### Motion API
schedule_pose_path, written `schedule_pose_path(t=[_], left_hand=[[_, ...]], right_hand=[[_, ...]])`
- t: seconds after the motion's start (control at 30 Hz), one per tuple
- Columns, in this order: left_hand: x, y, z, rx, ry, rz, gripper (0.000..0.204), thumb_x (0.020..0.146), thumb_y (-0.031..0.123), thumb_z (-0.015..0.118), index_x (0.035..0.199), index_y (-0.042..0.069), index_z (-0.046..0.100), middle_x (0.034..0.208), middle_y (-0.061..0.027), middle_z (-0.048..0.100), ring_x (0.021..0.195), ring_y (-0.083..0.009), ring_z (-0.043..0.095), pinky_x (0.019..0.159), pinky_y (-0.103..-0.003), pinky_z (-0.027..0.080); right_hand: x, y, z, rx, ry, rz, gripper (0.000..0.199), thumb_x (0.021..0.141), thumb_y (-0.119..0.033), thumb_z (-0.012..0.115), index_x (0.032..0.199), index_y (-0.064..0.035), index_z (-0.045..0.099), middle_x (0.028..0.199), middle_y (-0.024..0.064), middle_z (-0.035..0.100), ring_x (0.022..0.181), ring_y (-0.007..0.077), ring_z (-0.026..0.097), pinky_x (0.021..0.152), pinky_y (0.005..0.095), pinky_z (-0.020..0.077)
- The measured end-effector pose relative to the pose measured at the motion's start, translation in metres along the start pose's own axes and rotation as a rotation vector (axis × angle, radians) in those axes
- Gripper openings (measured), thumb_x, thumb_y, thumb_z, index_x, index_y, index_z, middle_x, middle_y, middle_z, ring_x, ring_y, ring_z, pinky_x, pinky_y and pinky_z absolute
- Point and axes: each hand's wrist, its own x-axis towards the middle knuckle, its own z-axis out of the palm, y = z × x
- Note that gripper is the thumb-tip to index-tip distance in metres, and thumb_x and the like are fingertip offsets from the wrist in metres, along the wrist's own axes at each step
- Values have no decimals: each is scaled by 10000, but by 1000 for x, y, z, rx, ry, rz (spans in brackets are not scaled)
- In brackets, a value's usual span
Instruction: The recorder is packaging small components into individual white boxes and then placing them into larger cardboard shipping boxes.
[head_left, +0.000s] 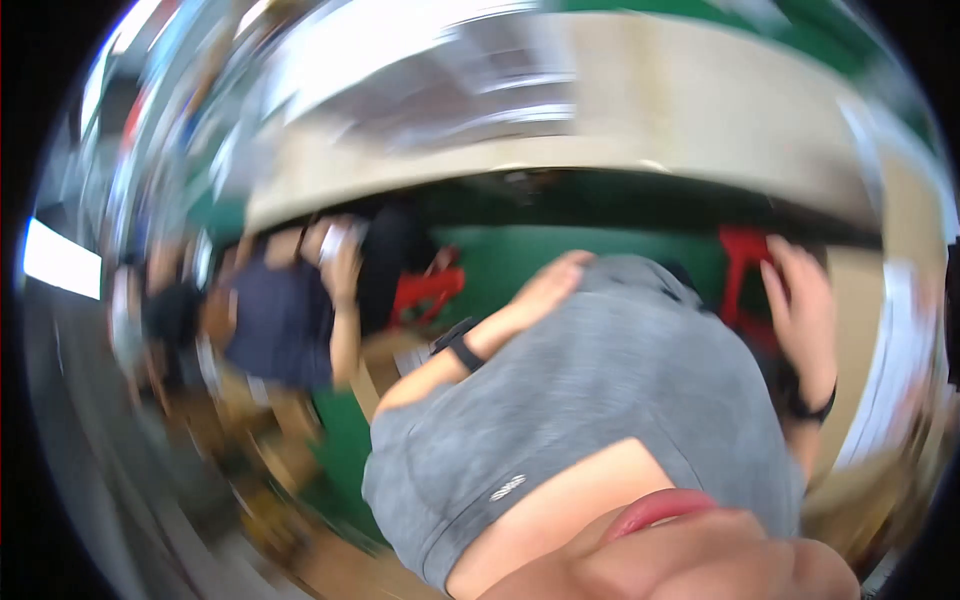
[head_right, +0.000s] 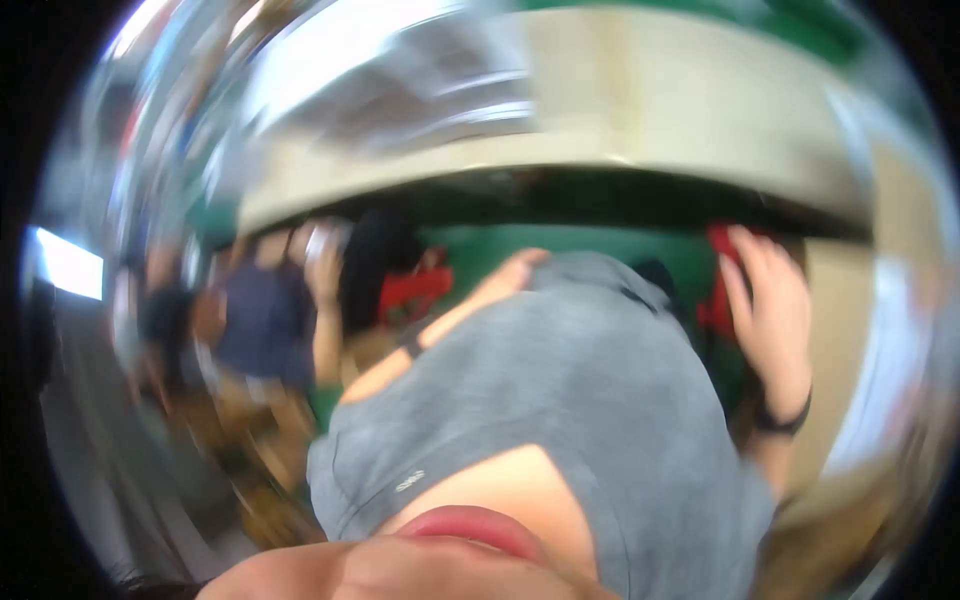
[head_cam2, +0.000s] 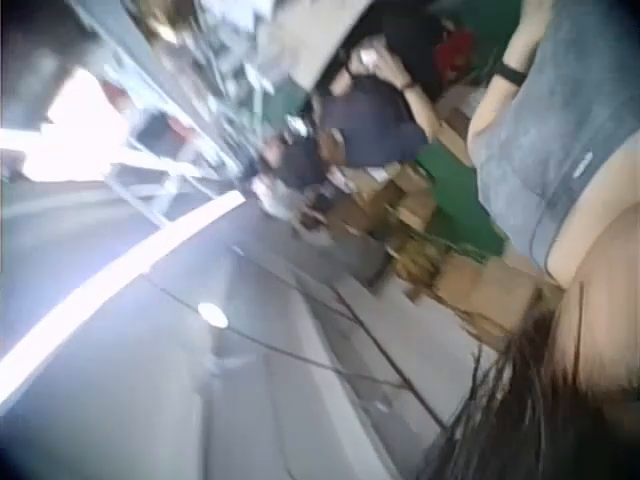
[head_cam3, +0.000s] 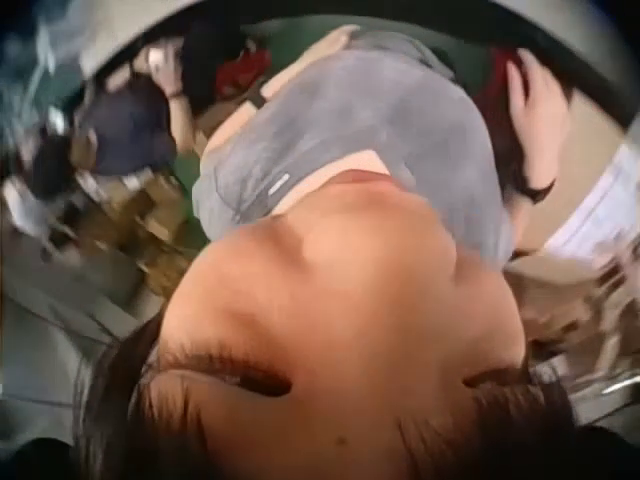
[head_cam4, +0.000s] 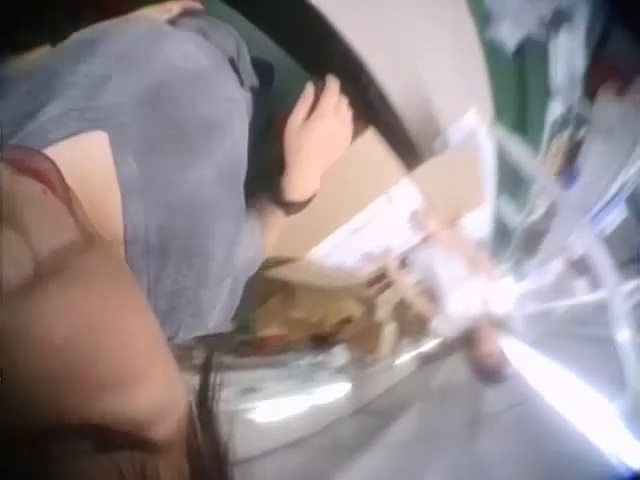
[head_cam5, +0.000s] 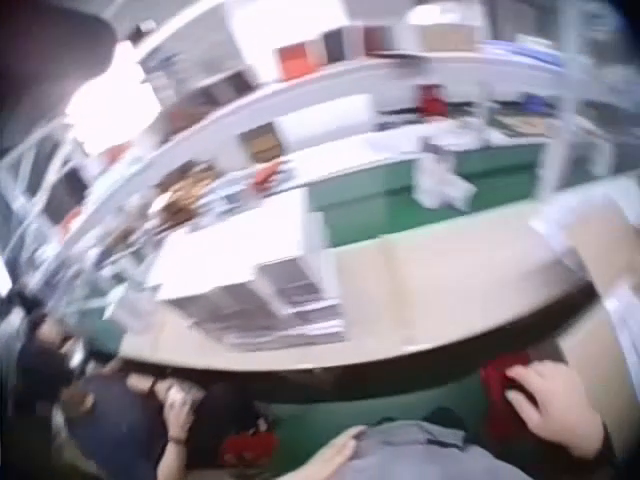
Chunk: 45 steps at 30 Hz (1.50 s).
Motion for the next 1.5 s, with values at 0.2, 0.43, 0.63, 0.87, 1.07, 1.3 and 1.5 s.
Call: schedule_pose_path(t=[0.2, 0.43, 0.63, 0.87, 1.07, 1.3, 1.5], left_hand=[[110, 85, 32, 476, -383, 118, 320, 818, 221, 540, 1066, 19, 524, 991, -130, 584, 950, -261, 547, 855, -358, 405], [146, 170, 202, 590, -1013, 702, 306, 761, 191, 605, 1016, 32, 550, 889, -139, 593, 845, -264, 579, 754, -331, 455], [201, 129, 344, 379, -1457, 246, 290, 861, 212, 520, 1036, -18, 543, 958, -105, 603, 888, -180, 577, 771, -291, 460], [254, 94, 410, 248, -1630, -144, 305, 891, 264, 483, 933, -17, 594, 879, -76, 623, 841, -139, 578, 758, -262, 464], [253, 83, 402, 340, -1686, -7, 304, 910, 281, 442, 958, 21, 592, 880, -47, 610, 828, -115, 547, 768, -265, 434], [242, 120, 408, 437, -1800, -19, 342, 910, 281, 442, 1031, -19, 553, 948, -82, 594, 898, -139, 527, 796, -272, 418], [240, 148, 400, 506, -1727, 123, 360, 879, 306, 493, 1018, -19, 559, 943, -114, 601, 888, -174, 546, 782, -289, 428]], right_hand=[[-141, 93, -21, 229, -37, 1007, 249, 825, -184, 543, 663, 1, 497, 567, 94, 550, 506, 207, 543, 472, 288, 429], [-252, 143, 32, 742, 142, 1269, 322, 844, -269, 523, 674, 3, 552, 561, 76, 579, 476, 134, 577, 421, 241, 456], [-225, 152, -4, 813, -28, 1217, 294, 839, -244, 530, 713, 18, 575, 606, 97, 597, 569, 174, 600, 527, 272, 479], [-204, 203, -56, 202, 552, 984, 220, 769, -154, 562, 895, 27, 565, 832, 147, 572, 772, 294, 555, 683, 361, 438], [-225, 257, -48, -106, 118, 853, 549, 715, -199, 607, 1171, 32, 408, 1006, 229, 455, 867, 351, 500, 768, 396, 411], [-216, 265, -73, 23, -204, 895, 687, 704, -281, 648, 1219, 40, 327, 998, 270, 500, 875, 381, 535, 726, 400, 452], [-192, 286, -98, -81, -416, 862, 773, 632, -322, 699, 1187, 72, 333, 829, 243, 580, 757, 366, 581, 636, 399, 473]])
